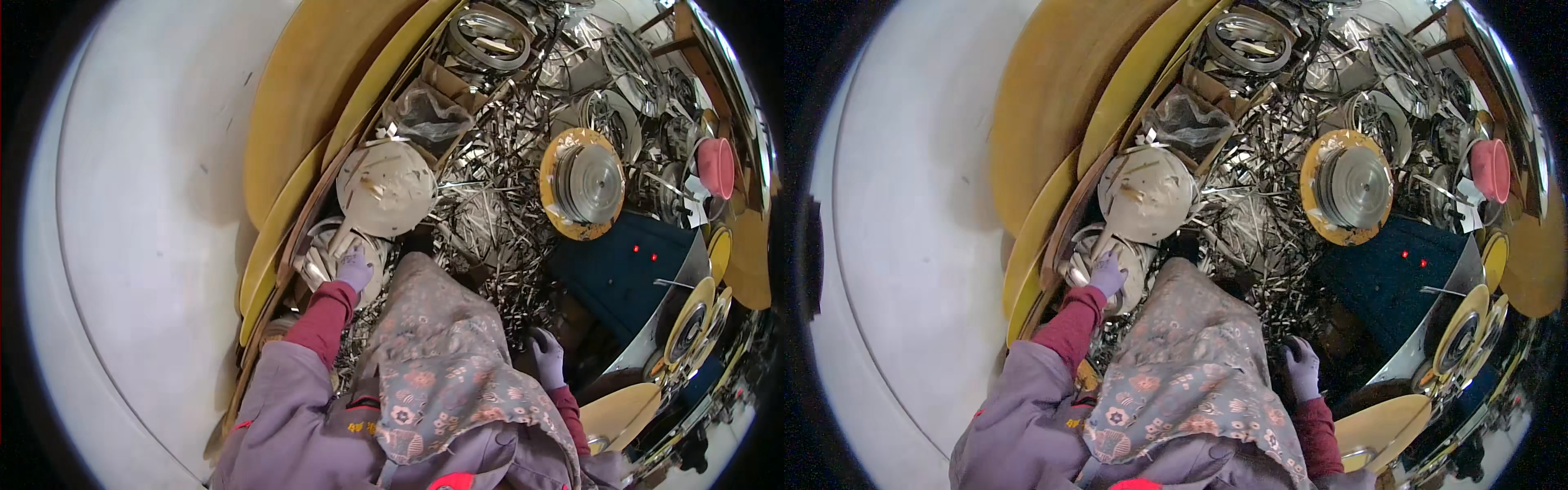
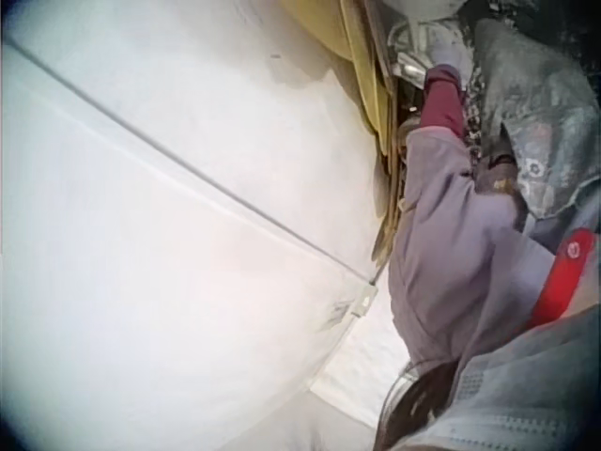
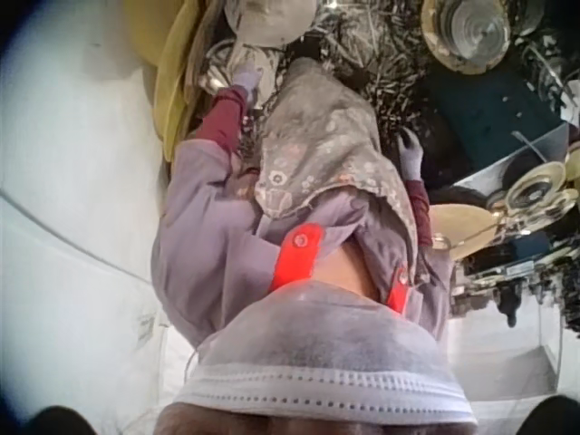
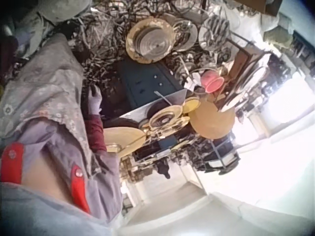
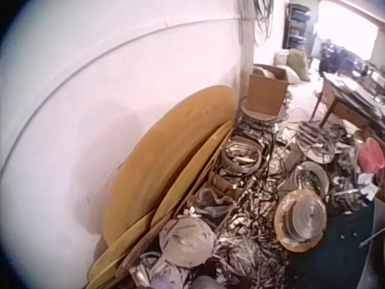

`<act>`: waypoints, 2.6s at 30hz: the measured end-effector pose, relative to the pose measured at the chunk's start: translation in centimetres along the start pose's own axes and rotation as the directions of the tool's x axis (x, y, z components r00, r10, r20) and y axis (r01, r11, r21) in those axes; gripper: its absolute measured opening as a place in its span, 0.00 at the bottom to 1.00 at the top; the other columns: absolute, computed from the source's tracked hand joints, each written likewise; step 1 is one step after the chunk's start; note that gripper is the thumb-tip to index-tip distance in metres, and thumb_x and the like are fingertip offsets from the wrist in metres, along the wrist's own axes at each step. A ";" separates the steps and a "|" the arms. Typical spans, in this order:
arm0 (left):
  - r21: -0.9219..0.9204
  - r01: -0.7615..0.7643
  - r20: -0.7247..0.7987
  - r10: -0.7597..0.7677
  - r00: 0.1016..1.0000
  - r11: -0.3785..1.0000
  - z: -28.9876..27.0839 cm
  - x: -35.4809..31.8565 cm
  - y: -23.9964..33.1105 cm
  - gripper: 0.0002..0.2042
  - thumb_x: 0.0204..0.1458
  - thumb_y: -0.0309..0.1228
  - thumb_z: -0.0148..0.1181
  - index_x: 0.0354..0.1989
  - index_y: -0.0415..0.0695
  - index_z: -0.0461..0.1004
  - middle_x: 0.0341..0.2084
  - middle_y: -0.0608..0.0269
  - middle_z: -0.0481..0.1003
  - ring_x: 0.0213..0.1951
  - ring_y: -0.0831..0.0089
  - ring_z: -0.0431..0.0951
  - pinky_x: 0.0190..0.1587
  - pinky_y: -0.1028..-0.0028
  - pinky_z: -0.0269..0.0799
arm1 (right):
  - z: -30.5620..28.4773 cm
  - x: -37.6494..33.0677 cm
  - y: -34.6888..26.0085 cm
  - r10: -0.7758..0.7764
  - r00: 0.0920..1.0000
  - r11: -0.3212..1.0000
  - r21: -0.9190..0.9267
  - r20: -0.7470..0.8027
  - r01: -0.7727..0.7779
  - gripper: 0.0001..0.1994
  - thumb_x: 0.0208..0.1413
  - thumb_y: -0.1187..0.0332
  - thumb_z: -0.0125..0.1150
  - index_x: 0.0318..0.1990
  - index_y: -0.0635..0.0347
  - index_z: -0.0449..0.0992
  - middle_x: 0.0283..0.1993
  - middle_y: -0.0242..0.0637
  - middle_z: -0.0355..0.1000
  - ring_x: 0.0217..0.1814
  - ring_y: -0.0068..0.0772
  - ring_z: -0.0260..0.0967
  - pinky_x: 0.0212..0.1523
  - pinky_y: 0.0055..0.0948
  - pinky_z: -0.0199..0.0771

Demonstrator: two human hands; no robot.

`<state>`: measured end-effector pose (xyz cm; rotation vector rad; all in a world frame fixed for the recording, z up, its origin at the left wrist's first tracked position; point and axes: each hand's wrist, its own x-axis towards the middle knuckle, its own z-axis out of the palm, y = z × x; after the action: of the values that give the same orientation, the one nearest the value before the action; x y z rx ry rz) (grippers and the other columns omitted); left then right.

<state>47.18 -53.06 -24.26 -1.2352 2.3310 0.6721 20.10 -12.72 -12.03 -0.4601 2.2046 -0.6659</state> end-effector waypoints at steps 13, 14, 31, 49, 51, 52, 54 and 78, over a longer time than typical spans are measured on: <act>0.157 -0.330 -0.015 0.336 0.942 0.931 -9.7 28.6 11.5 0.12 0.48 0.28 0.52 0.41 0.39 0.71 0.45 0.47 0.70 0.48 0.52 0.70 0.51 0.60 0.66 | 1.3 10.1 -15.1 0.034 0.998 0.945 0.324 0.050 -0.048 0.12 0.53 0.74 0.57 0.46 0.66 0.75 0.49 0.43 0.73 0.50 0.33 0.72 0.52 0.27 0.69; 0.178 -0.300 -0.003 0.305 0.952 0.937 -10.0 30.2 12.3 0.12 0.48 0.28 0.51 0.41 0.39 0.71 0.45 0.46 0.70 0.48 0.52 0.71 0.51 0.60 0.67 | 1.0 10.2 -13.7 0.067 0.997 0.932 0.354 0.047 -0.079 0.12 0.53 0.74 0.57 0.45 0.66 0.75 0.48 0.42 0.73 0.50 0.33 0.72 0.52 0.27 0.68; 0.565 -0.537 0.551 0.198 0.811 0.626 19.9 59.5 9.3 0.15 0.55 0.39 0.45 0.41 0.50 0.77 0.42 0.60 0.77 0.48 0.58 0.75 0.52 0.65 0.69 | 3.8 27.6 -4.9 0.430 0.902 0.842 0.349 0.029 -0.413 0.13 0.49 0.80 0.55 0.43 0.62 0.76 0.45 0.44 0.74 0.49 0.42 0.71 0.52 0.33 0.69; 0.466 -0.649 0.744 0.132 0.655 0.601 20.2 62.3 10.0 0.13 0.54 0.37 0.47 0.40 0.50 0.79 0.40 0.61 0.78 0.43 0.61 0.77 0.45 0.64 0.72 | 4.6 30.4 -5.2 0.482 0.868 0.809 0.318 0.123 -0.494 0.14 0.48 0.76 0.57 0.44 0.57 0.76 0.44 0.44 0.72 0.49 0.45 0.70 0.52 0.35 0.69; 0.464 -0.659 0.752 0.131 0.646 0.592 19.8 62.2 10.3 0.13 0.54 0.36 0.47 0.40 0.50 0.79 0.40 0.61 0.78 0.43 0.61 0.77 0.44 0.64 0.72 | 5.1 29.8 -5.0 0.503 0.860 0.803 0.322 0.086 -0.502 0.14 0.48 0.76 0.57 0.44 0.56 0.77 0.44 0.43 0.73 0.48 0.45 0.70 0.52 0.35 0.69; 0.464 -0.660 0.755 0.126 0.643 0.591 19.5 61.9 10.5 0.13 0.54 0.36 0.47 0.40 0.50 0.79 0.40 0.61 0.78 0.42 0.61 0.78 0.43 0.63 0.72 | 5.4 29.6 -5.0 0.510 0.857 0.799 0.328 0.072 -0.503 0.14 0.48 0.76 0.57 0.44 0.56 0.77 0.44 0.43 0.73 0.48 0.45 0.70 0.52 0.35 0.69; 0.459 -0.667 0.766 0.118 0.632 0.587 19.6 61.7 11.2 0.13 0.54 0.36 0.47 0.39 0.50 0.79 0.40 0.62 0.78 0.42 0.62 0.78 0.43 0.63 0.72 | 5.4 29.7 -5.2 0.506 0.861 0.805 0.324 0.059 -0.496 0.14 0.48 0.76 0.57 0.44 0.55 0.77 0.44 0.43 0.73 0.48 0.45 0.70 0.52 0.35 0.69; 0.566 -0.753 0.295 0.771 0.565 0.336 -8.0 39.9 24.9 0.09 0.47 0.36 0.55 0.25 0.44 0.76 0.26 0.54 0.77 0.28 0.55 0.77 0.31 0.56 0.71 | 2.0 16.7 -9.8 0.379 0.899 0.855 0.453 -0.219 -0.250 0.21 0.51 0.56 0.62 0.49 0.56 0.74 0.50 0.44 0.70 0.51 0.44 0.69 0.53 0.35 0.69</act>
<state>4.36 -71.17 -34.88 0.2660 2.7321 0.0135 12.04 -29.73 -16.96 0.2448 2.2548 -1.0418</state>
